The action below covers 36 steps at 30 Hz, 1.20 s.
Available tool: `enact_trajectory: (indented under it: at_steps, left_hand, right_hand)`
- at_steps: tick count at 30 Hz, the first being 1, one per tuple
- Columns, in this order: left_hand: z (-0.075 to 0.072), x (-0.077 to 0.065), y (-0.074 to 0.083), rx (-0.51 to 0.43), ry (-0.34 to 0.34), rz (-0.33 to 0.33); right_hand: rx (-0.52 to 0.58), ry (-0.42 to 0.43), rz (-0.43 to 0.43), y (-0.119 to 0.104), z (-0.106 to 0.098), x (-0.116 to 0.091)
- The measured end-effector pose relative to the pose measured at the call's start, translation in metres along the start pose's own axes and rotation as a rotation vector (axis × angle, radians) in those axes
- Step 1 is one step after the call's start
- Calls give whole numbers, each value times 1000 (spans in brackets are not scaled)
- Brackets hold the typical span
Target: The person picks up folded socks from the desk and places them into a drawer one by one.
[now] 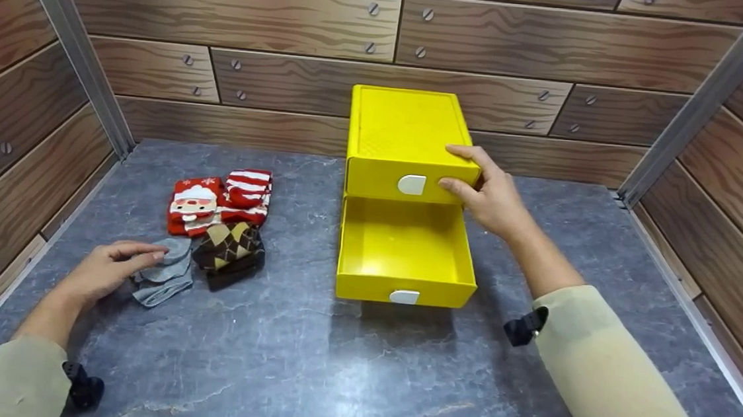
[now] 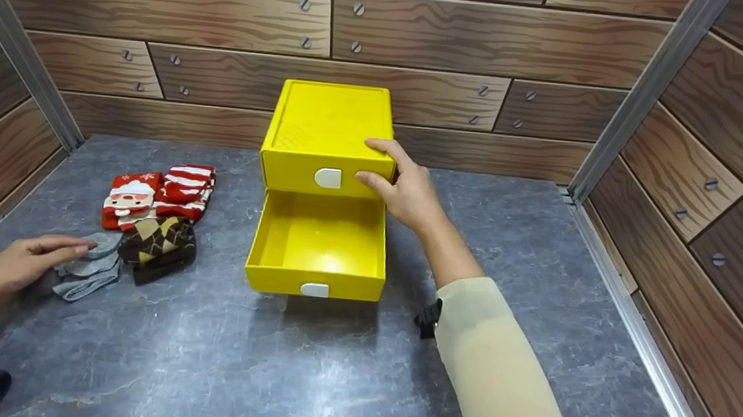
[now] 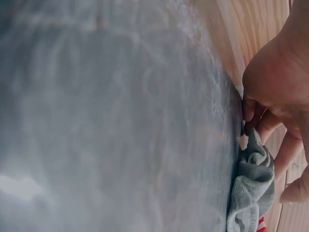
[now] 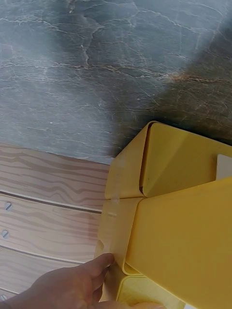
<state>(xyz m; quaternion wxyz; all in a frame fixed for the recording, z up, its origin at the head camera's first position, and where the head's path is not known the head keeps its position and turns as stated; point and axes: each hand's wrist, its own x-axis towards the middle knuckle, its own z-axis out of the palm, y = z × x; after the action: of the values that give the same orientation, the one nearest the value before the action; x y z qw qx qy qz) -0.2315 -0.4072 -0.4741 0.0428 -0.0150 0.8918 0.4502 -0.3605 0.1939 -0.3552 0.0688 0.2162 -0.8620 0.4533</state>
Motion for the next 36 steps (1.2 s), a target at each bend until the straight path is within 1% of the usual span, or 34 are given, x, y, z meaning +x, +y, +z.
enact_trajectory:
  at_steps: [3, 5, 9, 12, 15, 18, 20, 23, 26, 29, 32, 36]
  left_hand:
    - [3, 2, -1, 14, 43, 14]
    - [4, 2, -2, 15, 54, 40]
    - [3, 3, -2, 40, 25, 99]
    - [2, 3, 0, 92, -4, 134]
    - [3, 3, 3, 132, -9, 158]
    - [5, 3, 6, 155, 16, 172]
    - [7, 2, 7, 163, 42, 175]
    - [9, 0, 10, 167, 86, 199]
    - [8, -5, 17, 176, 109, 218]
    - [5, -11, 27, 168, 119, 232]
    - [2, -17, 40, 155, 138, 260]
    - [-1, -26, 63, 153, 159, 322]
  right_hand:
    - [2, -1, -1, 0, 0, -1]
    - [0, 0, 0, 0, 0, -1]
    - [3, -4, 15, -1, -1, -3]
    - [2, -8, 26, -2, -2, -4]
    - [-6, -7, 34, -2, -3, -5]
    - [-11, -5, 36, -2, -3, -4]
    - [-13, -7, 34, -1, -3, -4]
    - [-13, -12, 33, 0, -2, -3]
    - [-15, -14, 28, 1, -1, -2]
    - [-15, -11, 17, 1, -1, -1]
    - [-13, -7, 4, 0, 0, -1]
    - [-4, -6, -2, -1, 0, -1]
